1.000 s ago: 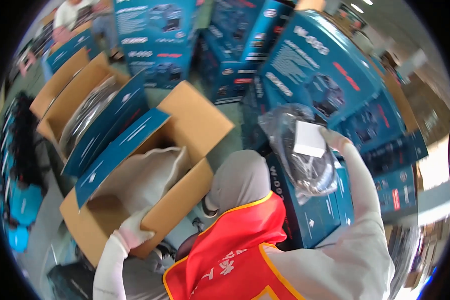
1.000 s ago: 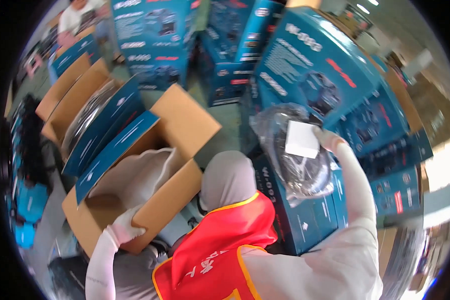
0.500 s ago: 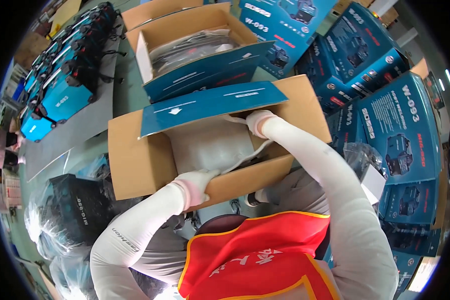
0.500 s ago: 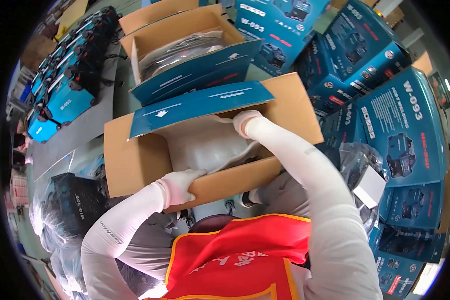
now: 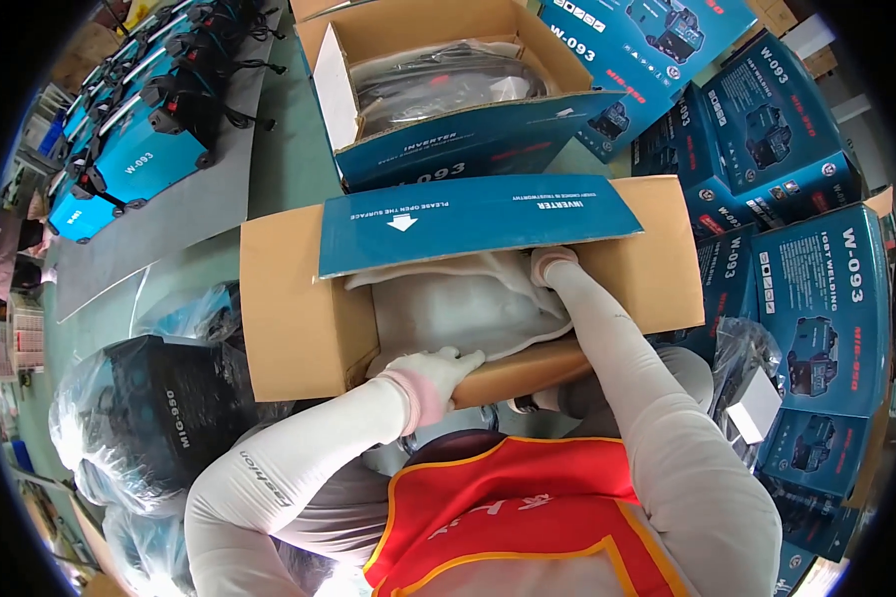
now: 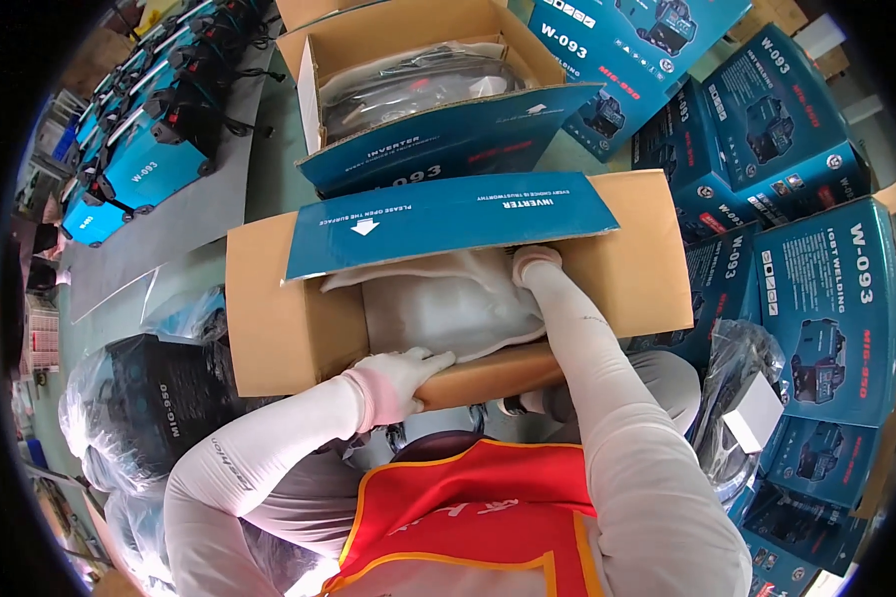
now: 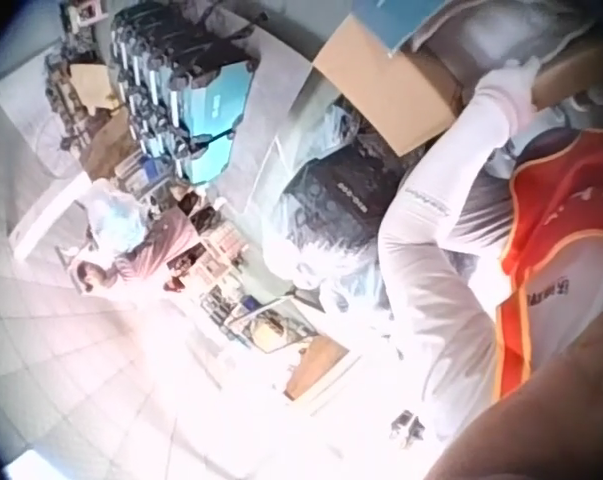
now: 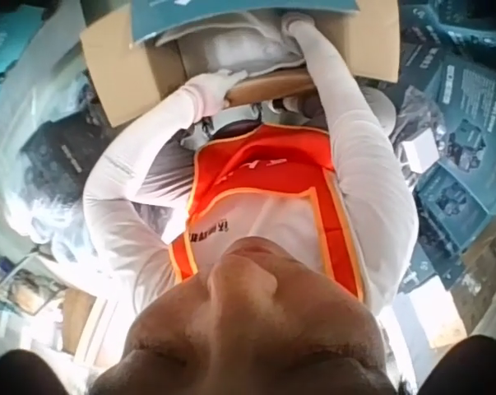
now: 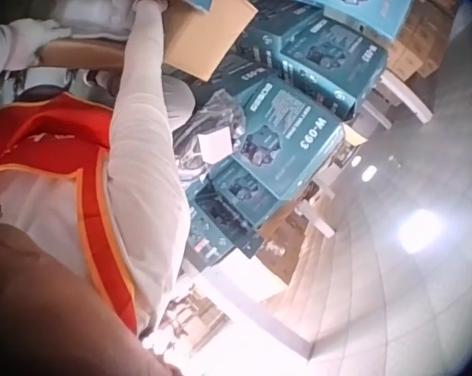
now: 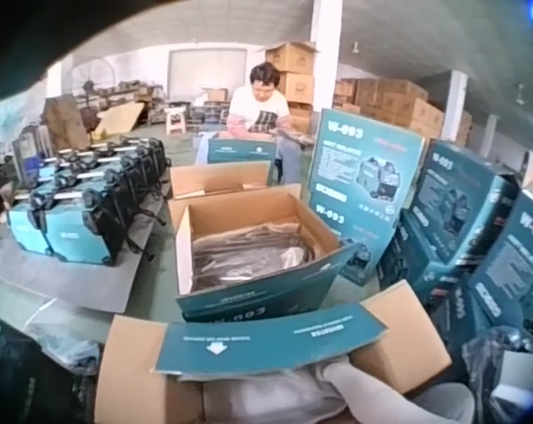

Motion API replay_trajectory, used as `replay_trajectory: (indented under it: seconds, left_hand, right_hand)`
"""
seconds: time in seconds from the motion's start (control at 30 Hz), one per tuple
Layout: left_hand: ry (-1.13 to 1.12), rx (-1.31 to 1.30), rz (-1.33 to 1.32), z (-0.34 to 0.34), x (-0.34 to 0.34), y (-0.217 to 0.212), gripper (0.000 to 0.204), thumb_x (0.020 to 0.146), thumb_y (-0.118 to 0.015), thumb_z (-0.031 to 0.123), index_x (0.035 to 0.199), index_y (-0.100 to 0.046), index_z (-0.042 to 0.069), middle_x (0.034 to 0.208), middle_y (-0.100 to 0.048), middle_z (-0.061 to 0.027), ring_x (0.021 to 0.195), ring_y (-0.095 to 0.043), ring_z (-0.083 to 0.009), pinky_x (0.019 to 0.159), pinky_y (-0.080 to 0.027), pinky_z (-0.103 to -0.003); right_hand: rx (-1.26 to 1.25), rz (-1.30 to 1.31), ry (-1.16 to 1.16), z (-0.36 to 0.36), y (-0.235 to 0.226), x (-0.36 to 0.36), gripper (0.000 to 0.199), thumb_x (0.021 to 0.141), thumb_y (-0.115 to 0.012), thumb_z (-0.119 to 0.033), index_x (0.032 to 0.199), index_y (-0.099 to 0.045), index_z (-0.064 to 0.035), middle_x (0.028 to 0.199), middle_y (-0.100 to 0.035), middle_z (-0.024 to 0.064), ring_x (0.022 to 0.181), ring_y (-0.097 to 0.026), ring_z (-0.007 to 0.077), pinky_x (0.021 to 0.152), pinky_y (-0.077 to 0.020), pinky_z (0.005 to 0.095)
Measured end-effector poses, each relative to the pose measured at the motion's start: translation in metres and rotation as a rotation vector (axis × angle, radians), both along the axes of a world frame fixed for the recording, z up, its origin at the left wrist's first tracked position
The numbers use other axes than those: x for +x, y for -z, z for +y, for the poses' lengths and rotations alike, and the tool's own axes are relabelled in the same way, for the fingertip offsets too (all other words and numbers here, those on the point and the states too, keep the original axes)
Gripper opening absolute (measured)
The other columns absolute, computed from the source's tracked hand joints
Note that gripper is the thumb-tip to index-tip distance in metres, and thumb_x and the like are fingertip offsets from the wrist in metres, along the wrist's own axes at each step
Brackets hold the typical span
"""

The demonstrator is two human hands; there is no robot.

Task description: The person packs welding equipment into cardboard boxes by hand, placing foam padding, a bagged welding machine, accessory boxes, tools, and coiled cables into each box before stacking the packed boxes.

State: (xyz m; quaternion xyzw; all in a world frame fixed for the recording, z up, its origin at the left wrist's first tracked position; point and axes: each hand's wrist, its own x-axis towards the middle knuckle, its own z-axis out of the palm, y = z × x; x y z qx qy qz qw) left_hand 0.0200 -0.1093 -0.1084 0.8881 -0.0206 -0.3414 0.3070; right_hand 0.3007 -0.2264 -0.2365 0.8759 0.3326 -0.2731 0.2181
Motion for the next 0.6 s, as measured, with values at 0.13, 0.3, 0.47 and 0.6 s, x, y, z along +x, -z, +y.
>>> replay_trajectory:
  seconds: [0.13,0.3,0.47,0.6]
  left_hand:
    - [0.027,-0.030,-0.043,-0.001,0.012,-0.008,0.078,0.078,-0.070,0.018,0.148,-0.034,0.014,0.136,-0.049,-0.0193,0.121,-0.053,-0.0361,0.101,-0.045,-0.041]
    - [-0.029,-0.064,-0.085,0.004,0.005,-0.004,0.073,0.073,-0.071,0.023,0.139,-0.043,0.009,0.129,-0.054,-0.0215,0.120,-0.053,-0.0380,0.101,-0.044,-0.041]
    - [-0.115,-0.099,-0.173,0.014,-0.001,-0.012,0.066,0.069,-0.076,0.016,0.129,-0.050,0.004,0.120,-0.060,-0.0213,0.114,-0.057,-0.0374,0.097,-0.046,-0.040]
    - [-0.008,-0.092,-0.220,0.014,0.010,-0.009,0.067,0.068,-0.079,0.019,0.128,-0.052,0.005,0.121,-0.060,-0.0209,0.115,-0.056,-0.0371,0.098,-0.046,-0.040]
  right_hand:
    - [0.130,-0.193,-0.137,-0.032,-0.008,0.023,0.039,0.095,-0.048,-0.025,0.128,-0.062,-0.0097,0.128,-0.062,0.0158,0.116,-0.060,0.0313,0.097,-0.0475,0.0433]
    - [-0.005,-0.294,-0.317,-0.048,-0.226,-0.046,0.020,0.089,-0.056,-0.014,0.105,-0.068,-0.0135,0.108,-0.069,0.0061,0.101,-0.068,0.0249,0.078,-0.0549,0.0399]
    - [0.137,-0.548,-0.130,-0.196,-0.360,-0.062,0.019,0.087,-0.057,-0.014,0.102,-0.069,-0.0101,0.099,-0.071,0.0102,0.091,-0.069,0.0320,0.073,-0.0547,0.0414]
    - [-0.145,-0.671,0.373,-0.362,-0.398,-0.056,0.022,0.089,-0.055,-0.021,0.096,-0.069,-0.0064,0.091,-0.070,0.0160,0.089,-0.068,0.0347,0.077,-0.0535,0.0433]
